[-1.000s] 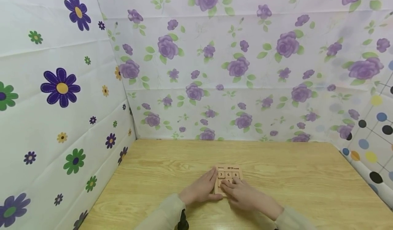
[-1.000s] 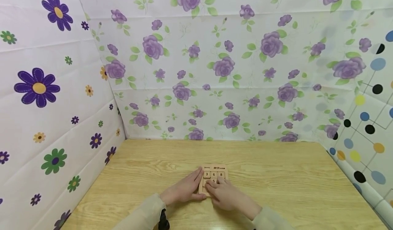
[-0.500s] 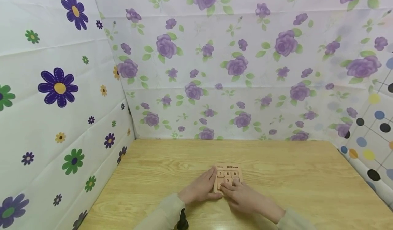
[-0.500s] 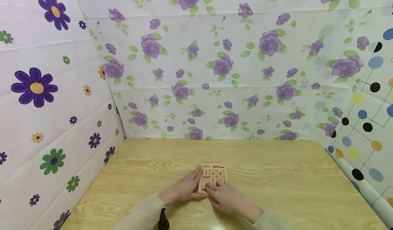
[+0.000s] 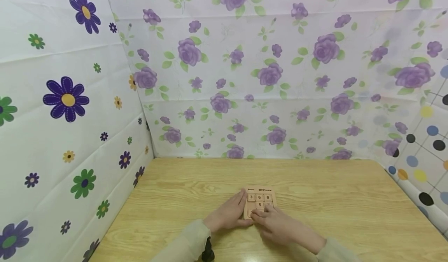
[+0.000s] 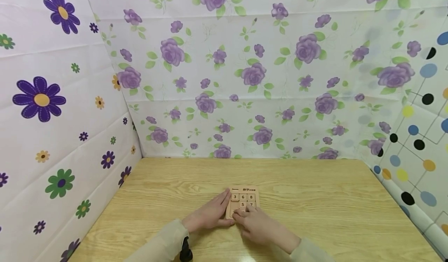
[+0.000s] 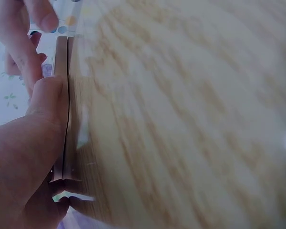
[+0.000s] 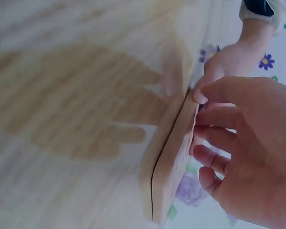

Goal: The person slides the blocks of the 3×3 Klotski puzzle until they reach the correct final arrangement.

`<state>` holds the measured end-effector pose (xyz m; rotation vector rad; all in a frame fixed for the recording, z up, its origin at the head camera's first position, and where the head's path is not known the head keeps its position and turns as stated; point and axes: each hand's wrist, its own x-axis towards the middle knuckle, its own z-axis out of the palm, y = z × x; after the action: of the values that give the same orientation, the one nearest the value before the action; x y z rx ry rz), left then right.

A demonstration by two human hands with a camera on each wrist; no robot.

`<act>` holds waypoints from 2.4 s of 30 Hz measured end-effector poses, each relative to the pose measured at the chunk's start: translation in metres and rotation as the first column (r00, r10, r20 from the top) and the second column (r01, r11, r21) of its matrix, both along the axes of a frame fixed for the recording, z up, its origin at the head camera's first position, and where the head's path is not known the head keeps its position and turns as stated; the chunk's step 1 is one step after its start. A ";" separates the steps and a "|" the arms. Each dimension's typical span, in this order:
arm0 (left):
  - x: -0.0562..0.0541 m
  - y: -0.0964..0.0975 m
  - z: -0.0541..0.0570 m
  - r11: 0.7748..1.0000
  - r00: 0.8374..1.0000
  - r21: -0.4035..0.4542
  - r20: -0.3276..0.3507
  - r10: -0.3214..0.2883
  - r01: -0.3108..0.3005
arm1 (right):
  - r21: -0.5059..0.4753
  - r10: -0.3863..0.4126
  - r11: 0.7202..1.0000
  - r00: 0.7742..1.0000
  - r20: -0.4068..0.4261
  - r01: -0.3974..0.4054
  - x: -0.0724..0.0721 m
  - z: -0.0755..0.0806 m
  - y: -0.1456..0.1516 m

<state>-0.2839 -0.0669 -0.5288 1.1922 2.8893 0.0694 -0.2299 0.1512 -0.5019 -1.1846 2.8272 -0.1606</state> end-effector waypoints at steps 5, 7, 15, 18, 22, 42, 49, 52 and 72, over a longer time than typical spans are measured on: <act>0.000 0.000 0.002 1.000 1.000 -0.009 0.020 0.001 -0.001 | -0.041 -0.037 0.998 0.999 0.019 0.038 -0.009 0.004 0.000; 0.000 0.000 0.002 1.000 1.000 -0.015 0.021 0.003 -0.003 | -0.047 -0.056 0.997 0.998 0.035 0.057 -0.013 0.005 0.000; 0.000 0.000 0.000 1.000 1.000 -0.002 0.013 -0.001 0.001 | -0.057 -0.071 0.996 0.997 0.003 0.071 -0.025 0.006 -0.003; 0.000 0.000 0.000 1.000 1.000 -0.003 0.008 0.001 -0.001 | -0.057 -0.076 0.996 0.997 -0.025 0.075 -0.029 0.003 -0.005; -0.001 -0.001 -0.001 1.000 1.000 -0.006 -0.004 -0.006 0.006 | -0.056 -0.094 0.994 0.995 -0.031 0.092 -0.033 -0.001 -0.006; 0.000 0.000 0.001 1.000 1.000 -0.013 -0.005 -0.007 0.007 | -0.048 -0.116 0.992 0.993 0.016 0.116 -0.024 -0.002 -0.006; 0.002 0.001 0.004 1.000 1.000 -0.012 0.012 0.003 -0.002 | -0.030 -0.094 0.995 0.995 -0.044 0.093 -0.020 -0.003 -0.006; 0.002 0.002 0.004 1.000 1.000 -0.019 0.004 0.001 -0.001 | -0.036 -0.093 0.995 0.995 -0.046 0.092 -0.019 -0.003 -0.005; 0.001 0.001 0.002 1.000 1.000 -0.004 0.022 0.017 -0.017 | -0.074 -0.065 0.995 0.998 -0.001 0.065 -0.019 -0.004 -0.004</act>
<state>-0.2830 -0.0660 -0.5268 1.1594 2.8789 0.0770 -0.2486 0.1472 -0.5054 -1.1073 2.8882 -0.2698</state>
